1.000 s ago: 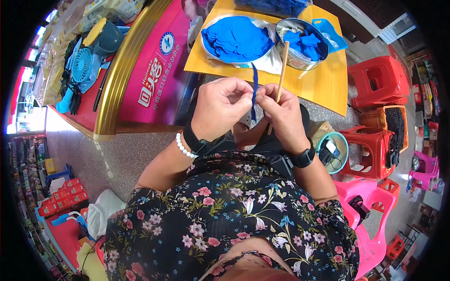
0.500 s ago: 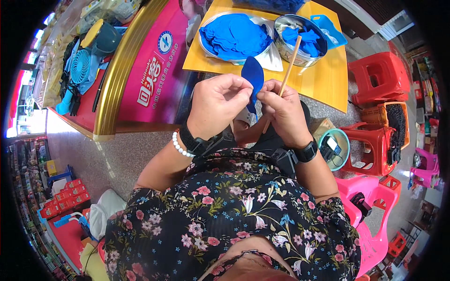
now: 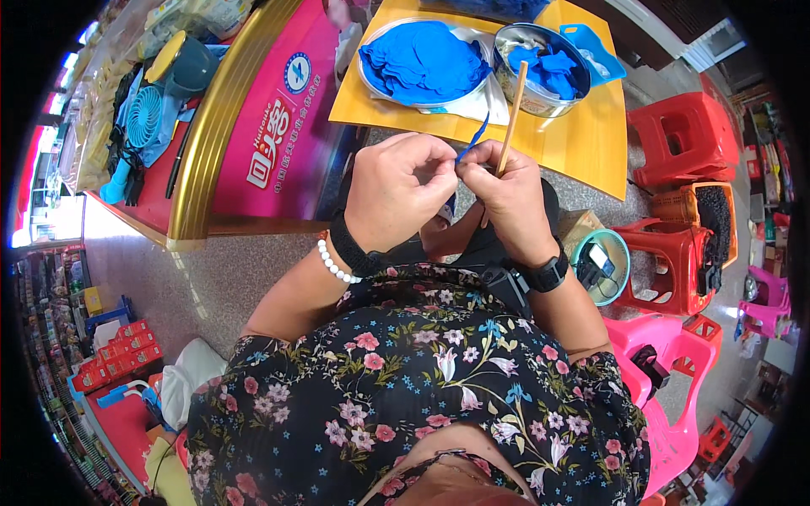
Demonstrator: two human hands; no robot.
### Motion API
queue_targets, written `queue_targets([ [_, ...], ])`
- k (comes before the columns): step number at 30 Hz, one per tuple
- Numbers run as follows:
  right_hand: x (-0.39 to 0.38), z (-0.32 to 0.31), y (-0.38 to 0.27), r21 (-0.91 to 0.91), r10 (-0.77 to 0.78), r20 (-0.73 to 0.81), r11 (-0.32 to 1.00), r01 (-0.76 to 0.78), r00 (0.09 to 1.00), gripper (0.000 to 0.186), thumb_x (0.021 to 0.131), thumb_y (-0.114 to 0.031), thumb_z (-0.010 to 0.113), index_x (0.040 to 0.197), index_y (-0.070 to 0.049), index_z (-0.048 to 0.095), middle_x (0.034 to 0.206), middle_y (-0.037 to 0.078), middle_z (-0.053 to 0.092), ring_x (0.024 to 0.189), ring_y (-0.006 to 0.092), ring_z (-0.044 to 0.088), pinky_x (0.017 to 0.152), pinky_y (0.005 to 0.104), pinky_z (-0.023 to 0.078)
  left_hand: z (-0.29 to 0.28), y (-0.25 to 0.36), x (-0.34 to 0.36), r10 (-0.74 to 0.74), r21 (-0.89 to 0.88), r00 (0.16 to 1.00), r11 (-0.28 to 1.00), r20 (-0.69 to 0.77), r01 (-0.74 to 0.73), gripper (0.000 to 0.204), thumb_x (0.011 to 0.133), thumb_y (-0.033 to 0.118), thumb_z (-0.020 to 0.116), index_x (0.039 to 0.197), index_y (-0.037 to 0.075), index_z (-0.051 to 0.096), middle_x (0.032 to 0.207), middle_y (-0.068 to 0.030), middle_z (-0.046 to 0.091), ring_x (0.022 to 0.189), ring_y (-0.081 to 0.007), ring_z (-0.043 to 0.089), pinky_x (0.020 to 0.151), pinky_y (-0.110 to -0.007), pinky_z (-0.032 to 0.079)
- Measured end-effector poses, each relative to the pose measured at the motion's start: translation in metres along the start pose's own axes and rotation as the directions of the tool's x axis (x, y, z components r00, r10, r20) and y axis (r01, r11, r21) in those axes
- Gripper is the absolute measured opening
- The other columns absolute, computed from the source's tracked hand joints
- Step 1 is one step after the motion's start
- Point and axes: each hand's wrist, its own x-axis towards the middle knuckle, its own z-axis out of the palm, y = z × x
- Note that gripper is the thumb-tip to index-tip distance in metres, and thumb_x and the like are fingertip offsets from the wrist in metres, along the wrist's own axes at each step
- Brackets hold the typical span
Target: Use a wooden stick to shape and fold pieces of blue fabric.
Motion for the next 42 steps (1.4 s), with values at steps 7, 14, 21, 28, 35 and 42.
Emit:
queue_targets([
  [7, 0.001, -0.001, -0.001, 0.107, 0.03, 0.042, 0.994, -0.035, 0.999, 0.004, 0.081, -0.008, 0.06, 0.081, -0.004, 0.06, 0.07, -0.004, 0.056, 0.058, 0.0016, 0.044, 0.052, 0.0179, 0.036, 0.002, -0.001, -0.001, -0.12, -0.167, 0.993, 0.978, 0.021, 0.122, 0.009, 0.076, 0.003, 0.063, 0.082, -0.002, 0.063, 0.075, -0.0091, 0.065, 0.065, -0.0144, 0.064, 0.058, -0.026, 0.051],
  [14, 0.008, -0.02, 0.0, 0.348, 0.091, 0.057, 0.932, -0.105, 0.994, 0.012, 0.087, -0.014, 0.059, 0.092, -0.004, 0.059, 0.058, -0.008, 0.043, 0.046, 0.0005, 0.032, 0.043, 0.0175, 0.023, -0.017, -0.015, 0.005, -0.269, -0.762, 0.921, 0.519, 0.283, 0.386, 0.013, 0.089, 0.003, 0.053, 0.099, -0.003, 0.059, 0.087, -0.0061, 0.065, 0.079, -0.013, 0.064, 0.071, -0.026, 0.053],
  [21, 0.003, -0.019, -0.009, 0.443, 0.131, 0.28, 0.861, -0.249, 0.951, 0.008, 0.088, -0.015, 0.059, 0.09, -0.007, 0.058, 0.055, -0.008, 0.038, 0.043, 0.0017, 0.03, 0.042, 0.0189, 0.021, -0.018, -0.027, 0.002, -0.247, -0.843, 0.894, 0.312, 0.374, 0.439, 0.018, 0.091, 0.006, 0.05, 0.106, -0.001, 0.058, 0.094, -0.0053, 0.064, 0.083, -0.0118, 0.062, 0.076, -0.029, 0.051],
  [28, -0.001, -0.019, -0.012, 0.549, 0.094, 0.305, 0.796, -0.256, 0.948, 0.007, 0.086, -0.011, 0.061, 0.087, -0.004, 0.06, 0.059, -0.008, 0.044, 0.047, 0.0009, 0.034, 0.044, 0.0177, 0.026, -0.018, -0.029, 0.001, -0.215, -0.868, 0.899, 0.251, 0.382, 0.429, 0.021, 0.092, 0.007, 0.049, 0.11, -0.001, 0.057, 0.099, -0.007, 0.063, 0.089, -0.0133, 0.061, 0.082, -0.03, 0.05],
  [35, 0.0, -0.019, -0.012, 0.512, 0.062, 0.273, 0.836, -0.199, 0.96, 0.008, 0.085, -0.012, 0.062, 0.086, -0.005, 0.058, 0.061, -0.007, 0.045, 0.047, 0.0012, 0.034, 0.044, 0.0177, 0.028, -0.017, -0.031, 0.002, -0.178, -0.874, 0.897, 0.21, 0.405, 0.437, 0.023, 0.092, 0.007, 0.049, 0.111, -0.002, 0.055, 0.102, -0.0088, 0.063, 0.092, -0.016, 0.062, 0.085, -0.032, 0.05],
  [42, 0.003, -0.024, -0.01, 0.544, 0.04, 0.266, 0.819, -0.184, 0.963, 0.008, 0.085, -0.011, 0.058, 0.083, -0.008, 0.051, 0.058, -0.007, 0.04, 0.044, 0.0018, 0.032, 0.043, 0.0179, 0.023, -0.016, -0.034, -0.001, -0.153, -0.874, 0.898, 0.211, 0.413, 0.438, 0.021, 0.091, 0.008, 0.05, 0.108, -0.001, 0.057, 0.096, -0.0087, 0.065, 0.085, -0.016, 0.065, 0.076, -0.032, 0.054],
])
